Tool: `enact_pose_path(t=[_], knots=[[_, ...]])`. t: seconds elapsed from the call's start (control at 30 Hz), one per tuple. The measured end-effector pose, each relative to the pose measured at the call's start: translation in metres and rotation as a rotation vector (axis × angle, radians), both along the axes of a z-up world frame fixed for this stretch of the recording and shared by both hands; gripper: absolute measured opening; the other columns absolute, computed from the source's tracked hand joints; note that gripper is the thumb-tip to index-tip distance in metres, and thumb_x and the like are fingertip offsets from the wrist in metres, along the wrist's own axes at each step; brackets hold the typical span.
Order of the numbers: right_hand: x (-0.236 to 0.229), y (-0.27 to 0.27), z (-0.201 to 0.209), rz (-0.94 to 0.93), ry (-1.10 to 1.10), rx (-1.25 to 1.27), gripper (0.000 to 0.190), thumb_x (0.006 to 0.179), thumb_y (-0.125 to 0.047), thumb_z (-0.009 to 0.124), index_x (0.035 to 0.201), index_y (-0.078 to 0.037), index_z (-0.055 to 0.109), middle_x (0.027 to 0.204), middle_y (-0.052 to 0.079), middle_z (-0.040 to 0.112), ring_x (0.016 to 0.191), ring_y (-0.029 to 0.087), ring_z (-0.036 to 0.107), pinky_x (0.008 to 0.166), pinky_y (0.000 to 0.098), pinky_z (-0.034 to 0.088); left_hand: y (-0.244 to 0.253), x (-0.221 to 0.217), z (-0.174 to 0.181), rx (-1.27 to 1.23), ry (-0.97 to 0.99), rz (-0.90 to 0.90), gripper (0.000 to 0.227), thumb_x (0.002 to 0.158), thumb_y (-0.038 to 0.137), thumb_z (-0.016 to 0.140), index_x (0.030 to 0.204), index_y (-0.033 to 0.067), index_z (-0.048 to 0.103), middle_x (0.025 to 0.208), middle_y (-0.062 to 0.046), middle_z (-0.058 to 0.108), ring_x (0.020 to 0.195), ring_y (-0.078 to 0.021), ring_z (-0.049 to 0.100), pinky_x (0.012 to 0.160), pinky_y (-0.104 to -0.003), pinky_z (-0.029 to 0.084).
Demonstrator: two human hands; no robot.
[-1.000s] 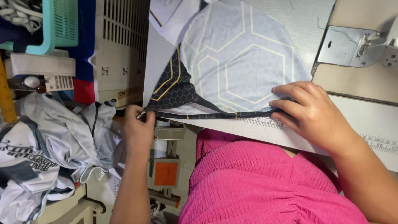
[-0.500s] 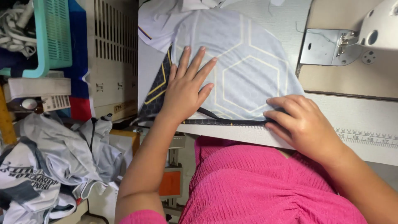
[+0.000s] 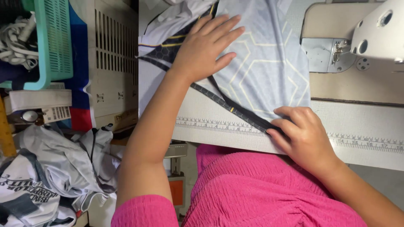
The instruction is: Aligning a zipper to a fabric panel, marking the required length with chalk, and cutting it with scissors
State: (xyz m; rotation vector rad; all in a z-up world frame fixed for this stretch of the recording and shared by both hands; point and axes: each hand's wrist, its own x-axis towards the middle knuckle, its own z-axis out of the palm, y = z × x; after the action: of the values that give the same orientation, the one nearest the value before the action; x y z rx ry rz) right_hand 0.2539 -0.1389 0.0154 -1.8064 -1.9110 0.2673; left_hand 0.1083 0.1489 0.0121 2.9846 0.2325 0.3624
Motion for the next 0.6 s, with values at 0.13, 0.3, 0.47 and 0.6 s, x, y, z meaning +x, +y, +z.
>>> enact_pose_path(t=[0.13,0.3,0.47,0.6], knots=[[0.002,0.004,0.005,-0.035,0.092,-0.03,0.013,0.082,-0.017,0.069,0.087,-0.007,0.064,0.105,0.01,0.061,0.088,0.029,0.055,0.083,0.0398,0.044,-0.033,-0.023,0.032,-0.006,-0.214,0.063,0.031,0.094,0.03,0.063,0.12,0.0122,0.064,0.127,-0.002,0.059,0.106,-0.0239,0.053,0.086,-0.042,0.037],[0.002,0.006,0.012,-0.05,0.114,-0.07,0.012,0.084,-0.018,0.069,0.087,-0.009,0.064,0.105,0.008,0.061,0.09,0.028,0.055,0.084,0.038,0.045,-0.062,-0.045,0.03,-0.219,-0.026,-0.225,0.033,0.085,0.028,0.073,0.111,0.0099,0.064,0.11,-0.005,0.063,0.113,-0.0294,0.051,0.1,-0.047,0.036],[-0.002,-0.001,0.02,-0.053,0.18,-0.009,0.009,0.084,-0.013,0.069,0.088,-0.007,0.064,0.092,0.006,0.064,0.084,0.024,0.057,0.082,0.0354,0.045,-0.07,-0.057,0.029,-0.24,-0.199,-0.123,0.004,0.091,0.007,0.064,0.095,0.0081,0.066,0.09,-0.001,0.063,0.096,-0.0253,0.055,0.089,-0.042,0.041],[-0.003,-0.007,0.016,-0.015,0.241,0.049,0.008,0.085,-0.007,0.067,0.089,-0.002,0.062,0.083,0.008,0.065,0.074,0.024,0.06,0.073,0.034,0.047,-0.069,-0.07,0.018,-0.206,-0.161,-0.001,0.008,0.089,0.007,0.068,0.095,0.0116,0.068,0.094,0.002,0.064,0.099,-0.0243,0.054,0.09,-0.039,0.039]])
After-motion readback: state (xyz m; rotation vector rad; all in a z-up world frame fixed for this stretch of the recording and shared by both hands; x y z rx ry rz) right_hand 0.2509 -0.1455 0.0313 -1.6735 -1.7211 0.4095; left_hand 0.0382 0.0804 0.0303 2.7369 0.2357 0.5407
